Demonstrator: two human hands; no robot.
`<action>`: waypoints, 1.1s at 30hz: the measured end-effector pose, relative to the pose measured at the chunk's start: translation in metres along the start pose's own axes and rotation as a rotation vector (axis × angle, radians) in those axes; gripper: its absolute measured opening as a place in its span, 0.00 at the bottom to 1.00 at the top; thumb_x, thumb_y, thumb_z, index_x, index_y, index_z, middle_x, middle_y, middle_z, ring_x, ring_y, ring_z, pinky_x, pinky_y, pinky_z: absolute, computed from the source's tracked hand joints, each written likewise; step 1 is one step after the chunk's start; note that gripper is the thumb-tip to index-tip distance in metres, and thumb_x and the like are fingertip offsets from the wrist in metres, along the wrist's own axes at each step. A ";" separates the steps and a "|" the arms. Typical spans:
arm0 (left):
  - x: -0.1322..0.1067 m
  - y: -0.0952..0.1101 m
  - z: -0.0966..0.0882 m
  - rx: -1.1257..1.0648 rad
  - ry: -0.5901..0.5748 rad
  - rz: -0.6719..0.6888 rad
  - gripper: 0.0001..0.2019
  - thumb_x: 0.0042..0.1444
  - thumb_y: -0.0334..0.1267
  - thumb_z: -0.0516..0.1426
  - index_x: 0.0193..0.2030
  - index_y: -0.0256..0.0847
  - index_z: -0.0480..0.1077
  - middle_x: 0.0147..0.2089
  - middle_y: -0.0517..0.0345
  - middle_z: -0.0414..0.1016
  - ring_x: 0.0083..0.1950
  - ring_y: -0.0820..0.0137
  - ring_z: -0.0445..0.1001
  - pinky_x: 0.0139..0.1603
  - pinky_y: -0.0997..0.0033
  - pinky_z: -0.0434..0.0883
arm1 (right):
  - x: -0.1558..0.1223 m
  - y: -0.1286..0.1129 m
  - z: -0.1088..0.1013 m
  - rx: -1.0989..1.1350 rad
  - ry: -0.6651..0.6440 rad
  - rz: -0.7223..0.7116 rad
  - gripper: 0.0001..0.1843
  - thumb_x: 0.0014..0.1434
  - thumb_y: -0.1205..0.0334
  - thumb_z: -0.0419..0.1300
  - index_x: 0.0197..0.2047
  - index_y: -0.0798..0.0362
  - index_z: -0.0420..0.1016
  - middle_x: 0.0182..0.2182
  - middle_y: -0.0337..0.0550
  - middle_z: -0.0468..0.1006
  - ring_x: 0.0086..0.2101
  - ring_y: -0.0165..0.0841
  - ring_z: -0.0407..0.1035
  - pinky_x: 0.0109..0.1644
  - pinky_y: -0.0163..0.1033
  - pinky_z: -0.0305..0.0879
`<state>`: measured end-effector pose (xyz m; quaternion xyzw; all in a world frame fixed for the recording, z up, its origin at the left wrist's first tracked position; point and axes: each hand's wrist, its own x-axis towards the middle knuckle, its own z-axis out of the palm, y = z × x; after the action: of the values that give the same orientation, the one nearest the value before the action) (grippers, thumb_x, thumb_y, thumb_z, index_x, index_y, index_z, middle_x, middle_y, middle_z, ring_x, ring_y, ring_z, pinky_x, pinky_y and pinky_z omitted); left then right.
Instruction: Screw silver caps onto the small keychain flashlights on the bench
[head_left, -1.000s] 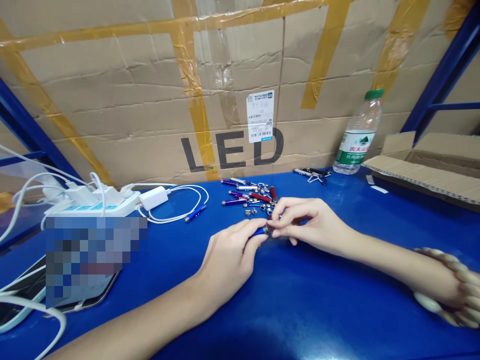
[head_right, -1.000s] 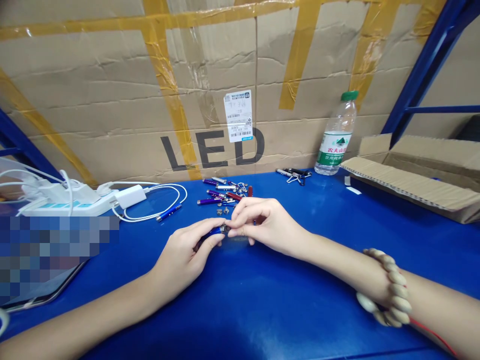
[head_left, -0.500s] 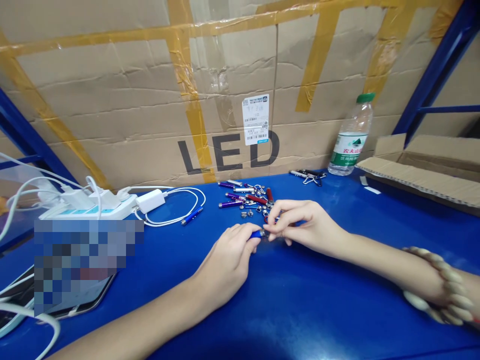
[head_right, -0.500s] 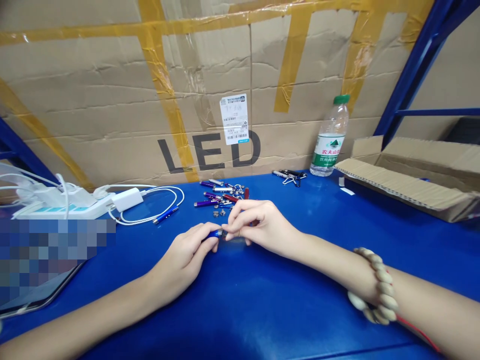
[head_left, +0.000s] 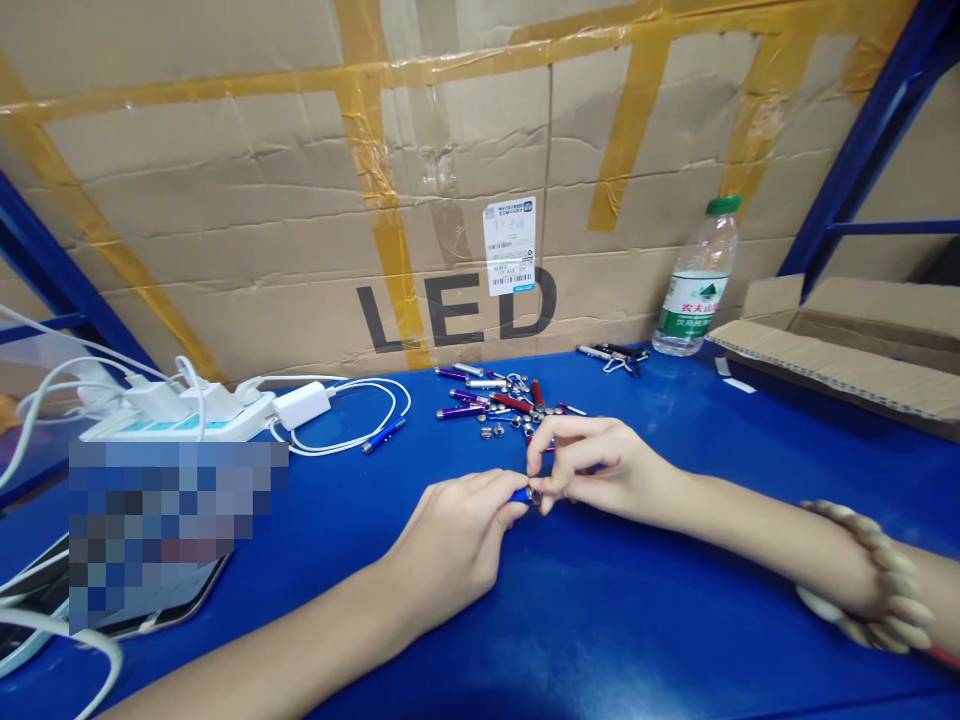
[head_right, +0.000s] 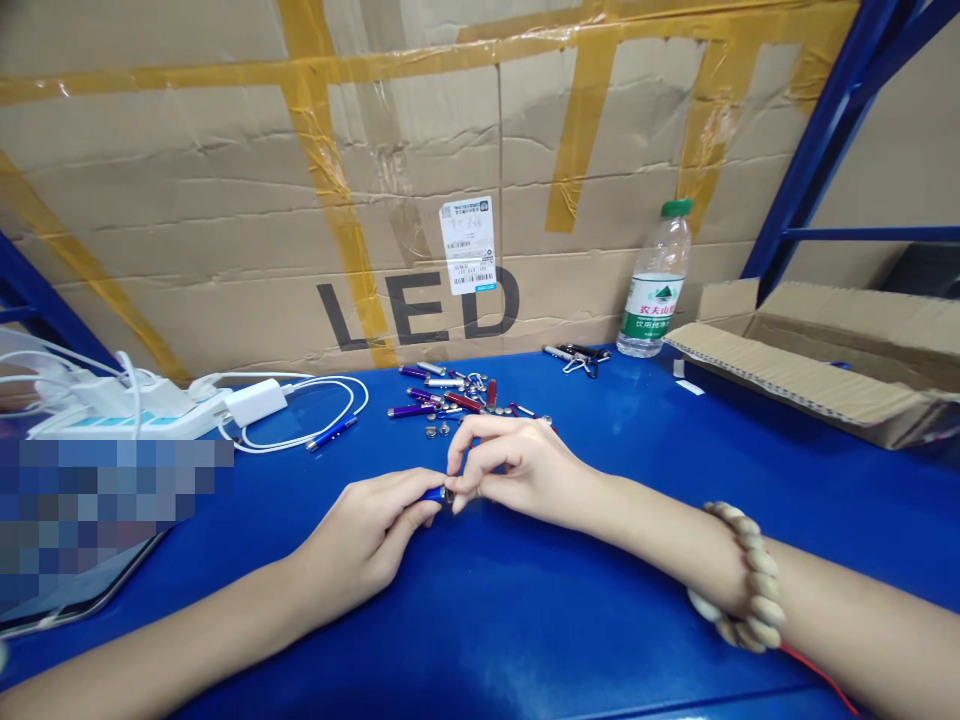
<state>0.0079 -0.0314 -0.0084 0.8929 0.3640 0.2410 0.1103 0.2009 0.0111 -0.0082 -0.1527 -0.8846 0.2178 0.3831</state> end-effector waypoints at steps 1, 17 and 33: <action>0.000 0.000 0.000 0.002 -0.003 0.002 0.11 0.59 0.31 0.44 0.39 0.40 0.66 0.34 0.57 0.72 0.34 0.71 0.70 0.34 0.74 0.66 | 0.000 0.000 0.000 0.001 -0.008 0.010 0.08 0.53 0.69 0.59 0.23 0.55 0.75 0.30 0.41 0.71 0.30 0.24 0.68 0.34 0.31 0.65; 0.001 -0.006 0.005 0.002 0.095 -0.019 0.10 0.58 0.30 0.46 0.39 0.41 0.67 0.40 0.57 0.74 0.40 0.68 0.72 0.41 0.69 0.68 | 0.002 -0.008 0.008 -0.147 0.086 0.232 0.08 0.49 0.65 0.62 0.20 0.56 0.71 0.27 0.40 0.70 0.28 0.26 0.66 0.31 0.33 0.62; 0.003 -0.006 0.006 -0.034 0.157 -0.020 0.09 0.59 0.30 0.47 0.43 0.40 0.66 0.42 0.57 0.73 0.42 0.69 0.71 0.43 0.71 0.67 | 0.008 -0.015 0.012 0.031 0.179 0.424 0.11 0.47 0.59 0.63 0.19 0.56 0.73 0.27 0.41 0.69 0.27 0.27 0.65 0.26 0.30 0.61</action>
<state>0.0092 -0.0247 -0.0143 0.8656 0.3761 0.3153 0.0989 0.1848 -0.0017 -0.0028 -0.3481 -0.7917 0.2927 0.4078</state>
